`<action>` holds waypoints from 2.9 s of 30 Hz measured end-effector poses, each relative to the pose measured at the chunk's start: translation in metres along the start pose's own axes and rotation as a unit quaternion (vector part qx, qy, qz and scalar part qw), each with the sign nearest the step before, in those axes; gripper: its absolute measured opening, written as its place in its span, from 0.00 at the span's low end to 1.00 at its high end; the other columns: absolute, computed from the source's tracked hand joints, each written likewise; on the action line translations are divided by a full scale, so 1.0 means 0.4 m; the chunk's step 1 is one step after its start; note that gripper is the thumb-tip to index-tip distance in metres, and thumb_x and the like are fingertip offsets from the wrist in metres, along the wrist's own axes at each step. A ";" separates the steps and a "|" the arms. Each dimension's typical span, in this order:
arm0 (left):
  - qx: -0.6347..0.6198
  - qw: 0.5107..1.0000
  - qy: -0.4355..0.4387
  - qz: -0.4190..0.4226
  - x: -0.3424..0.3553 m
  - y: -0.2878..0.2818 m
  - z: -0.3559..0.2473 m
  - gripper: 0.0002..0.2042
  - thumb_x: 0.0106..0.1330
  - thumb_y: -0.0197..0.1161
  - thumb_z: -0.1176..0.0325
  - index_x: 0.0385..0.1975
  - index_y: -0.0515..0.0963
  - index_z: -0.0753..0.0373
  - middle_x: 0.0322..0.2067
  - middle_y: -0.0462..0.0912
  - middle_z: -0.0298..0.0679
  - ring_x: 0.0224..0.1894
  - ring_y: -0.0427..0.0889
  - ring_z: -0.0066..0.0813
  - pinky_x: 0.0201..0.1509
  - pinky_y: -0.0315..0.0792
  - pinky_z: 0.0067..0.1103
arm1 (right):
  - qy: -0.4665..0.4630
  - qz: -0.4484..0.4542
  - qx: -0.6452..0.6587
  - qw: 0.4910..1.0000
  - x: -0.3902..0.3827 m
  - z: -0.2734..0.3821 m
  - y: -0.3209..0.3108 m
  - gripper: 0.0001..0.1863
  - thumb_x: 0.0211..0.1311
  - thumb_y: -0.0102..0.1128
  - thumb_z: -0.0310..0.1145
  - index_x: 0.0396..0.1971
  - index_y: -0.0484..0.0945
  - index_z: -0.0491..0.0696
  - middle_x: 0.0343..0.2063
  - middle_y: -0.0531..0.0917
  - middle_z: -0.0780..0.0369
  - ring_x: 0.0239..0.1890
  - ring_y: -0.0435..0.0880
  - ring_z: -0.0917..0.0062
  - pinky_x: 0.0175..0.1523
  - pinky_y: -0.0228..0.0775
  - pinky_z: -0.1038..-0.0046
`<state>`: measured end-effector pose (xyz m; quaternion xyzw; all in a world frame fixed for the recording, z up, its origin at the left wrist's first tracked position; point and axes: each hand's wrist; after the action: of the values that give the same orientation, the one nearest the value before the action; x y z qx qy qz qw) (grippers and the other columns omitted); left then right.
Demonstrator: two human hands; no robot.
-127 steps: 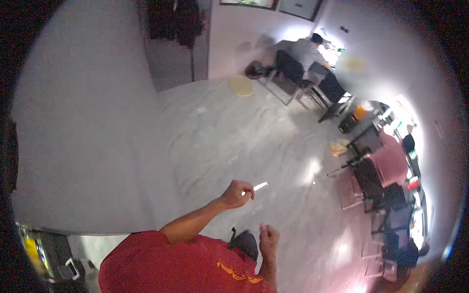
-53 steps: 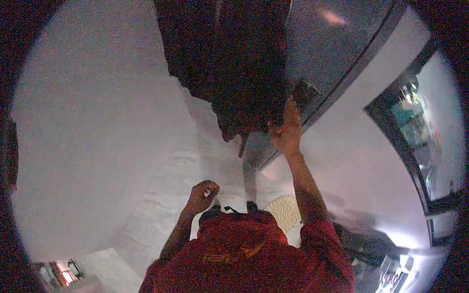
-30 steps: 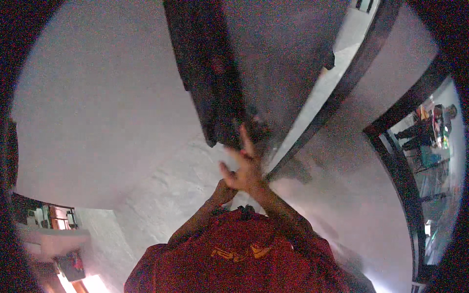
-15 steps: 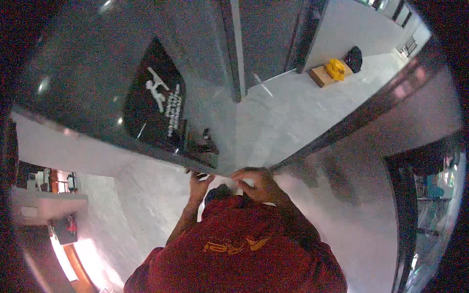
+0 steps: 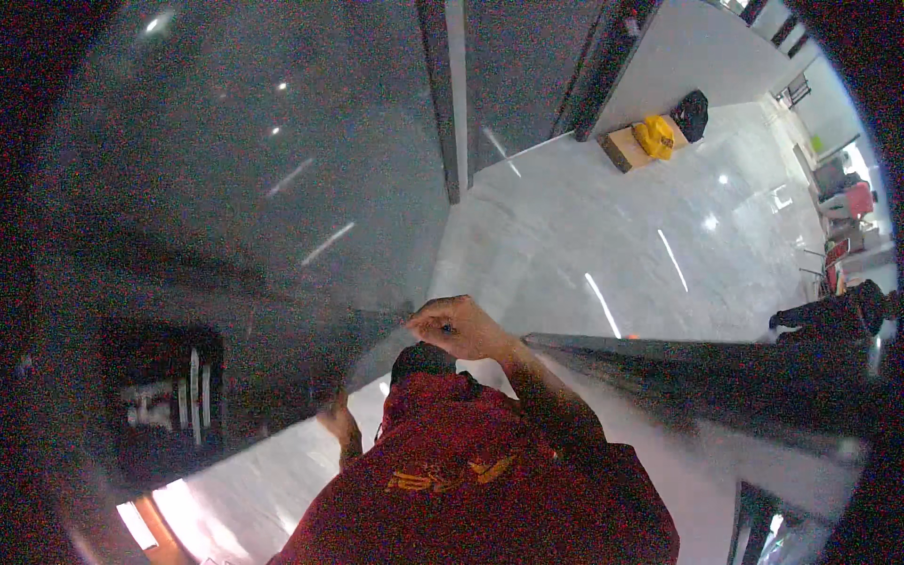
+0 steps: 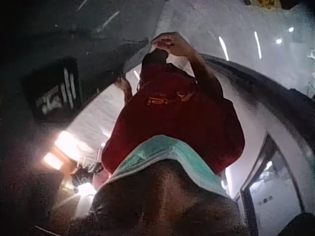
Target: The person walks to a workstation, trims material from dental impression trays using a knife, and shapes a dental cast against a grinding machine. The person then rinses the cast and washes their hands at a sink before walking away carrying the items.
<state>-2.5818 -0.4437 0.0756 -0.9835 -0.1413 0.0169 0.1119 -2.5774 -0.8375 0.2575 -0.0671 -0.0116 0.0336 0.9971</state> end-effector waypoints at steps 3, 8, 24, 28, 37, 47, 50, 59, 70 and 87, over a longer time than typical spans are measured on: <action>0.001 0.994 -0.076 -0.083 0.016 0.007 -0.005 0.18 0.63 0.70 0.77 0.53 0.78 0.72 0.58 0.80 0.49 0.59 0.76 0.43 0.68 0.67 0.39 | 0.117 -0.044 0.152 0.980 0.117 -0.135 -0.082 0.10 0.68 0.66 0.30 0.44 0.86 0.42 0.41 0.89 0.61 0.42 0.87 0.74 0.50 0.79 0.71; 0.066 0.978 -0.092 -0.177 0.064 0.035 -0.076 0.19 0.63 0.70 0.76 0.53 0.78 0.72 0.59 0.79 0.49 0.60 0.76 0.45 0.70 0.65 0.39 | 0.271 -0.232 0.292 0.887 0.270 -0.313 -0.244 0.10 0.70 0.64 0.34 0.45 0.84 0.45 0.41 0.88 0.62 0.45 0.85 0.77 0.51 0.76 0.74; 0.334 0.921 -0.026 -0.198 0.237 0.662 -0.322 0.18 0.64 0.68 0.73 0.53 0.78 0.71 0.59 0.80 0.49 0.61 0.76 0.46 0.70 0.65 0.39 | 0.157 -0.050 0.161 0.973 0.717 -0.522 -0.925 0.12 0.68 0.65 0.34 0.46 0.84 0.44 0.41 0.88 0.61 0.39 0.86 0.78 0.44 0.78 0.74; 0.353 0.916 -0.017 -0.192 0.218 0.844 -0.374 0.18 0.64 0.67 0.73 0.53 0.78 0.70 0.59 0.80 0.49 0.61 0.76 0.46 0.70 0.65 0.39 | 0.220 -0.074 0.200 0.952 0.761 -0.509 -1.177 0.11 0.68 0.64 0.32 0.47 0.83 0.44 0.41 0.88 0.60 0.40 0.86 0.77 0.46 0.78 0.73; 0.397 0.899 -0.015 -0.184 0.065 1.073 -0.435 0.18 0.65 0.67 0.71 0.54 0.79 0.70 0.59 0.80 0.49 0.61 0.76 0.47 0.70 0.65 0.39 | 0.142 -0.056 0.046 0.987 0.572 -0.624 -1.515 0.12 0.64 0.66 0.29 0.46 0.83 0.43 0.40 0.88 0.61 0.39 0.86 0.77 0.45 0.79 0.73; 0.423 0.892 0.022 -0.158 -0.116 1.297 -0.493 0.18 0.66 0.65 0.69 0.54 0.79 0.69 0.59 0.80 0.49 0.61 0.76 0.48 0.70 0.65 0.39 | 0.248 -0.051 0.072 0.965 0.198 -0.616 -1.745 0.11 0.70 0.63 0.35 0.45 0.84 0.45 0.38 0.88 0.62 0.38 0.86 0.76 0.45 0.78 0.73; 0.434 0.889 0.030 -0.141 -0.164 1.350 -0.510 0.18 0.66 0.65 0.69 0.54 0.79 0.69 0.59 0.80 0.49 0.61 0.76 0.48 0.70 0.65 0.39 | 0.308 -0.111 0.147 0.933 0.067 -0.601 -1.843 0.11 0.69 0.62 0.34 0.45 0.84 0.45 0.39 0.88 0.61 0.38 0.86 0.76 0.44 0.78 0.73; 0.455 0.882 0.056 -0.107 -0.303 1.514 -0.586 0.18 0.67 0.64 0.67 0.54 0.79 0.69 0.58 0.80 0.49 0.61 0.76 0.48 0.70 0.65 0.39 | 0.305 -0.205 0.183 0.912 -0.236 -0.569 -2.057 0.12 0.68 0.63 0.34 0.45 0.84 0.42 0.37 0.89 0.60 0.36 0.86 0.76 0.41 0.79 0.73; 0.504 0.856 0.048 -0.106 -0.488 1.723 -0.669 0.18 0.68 0.63 0.65 0.54 0.79 0.68 0.58 0.80 0.49 0.61 0.76 0.49 0.70 0.65 0.39 | 0.355 -0.284 0.225 0.862 -0.418 -0.551 -2.326 0.07 0.67 0.61 0.30 0.40 0.83 0.44 0.34 0.87 0.61 0.34 0.84 0.79 0.38 0.75 0.77; 0.607 0.777 -0.023 -0.166 -0.704 1.908 -0.708 0.18 0.70 0.61 0.62 0.54 0.80 0.67 0.58 0.80 0.49 0.61 0.77 0.50 0.70 0.65 0.39 | 0.288 -0.398 0.224 0.842 -0.719 -0.577 -2.910 0.08 0.65 0.61 0.30 0.39 0.83 0.42 0.32 0.86 0.61 0.32 0.82 0.80 0.38 0.74 0.78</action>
<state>-2.6243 -1.2978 0.1805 -0.6724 -0.2653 0.1030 0.6833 -2.7815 -2.0388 0.1801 0.1618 0.2584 -0.3856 0.8708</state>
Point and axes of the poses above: each hand's wrist, its own x-axis towards the middle knuckle, its own y-axis out of the palm, z = x × y
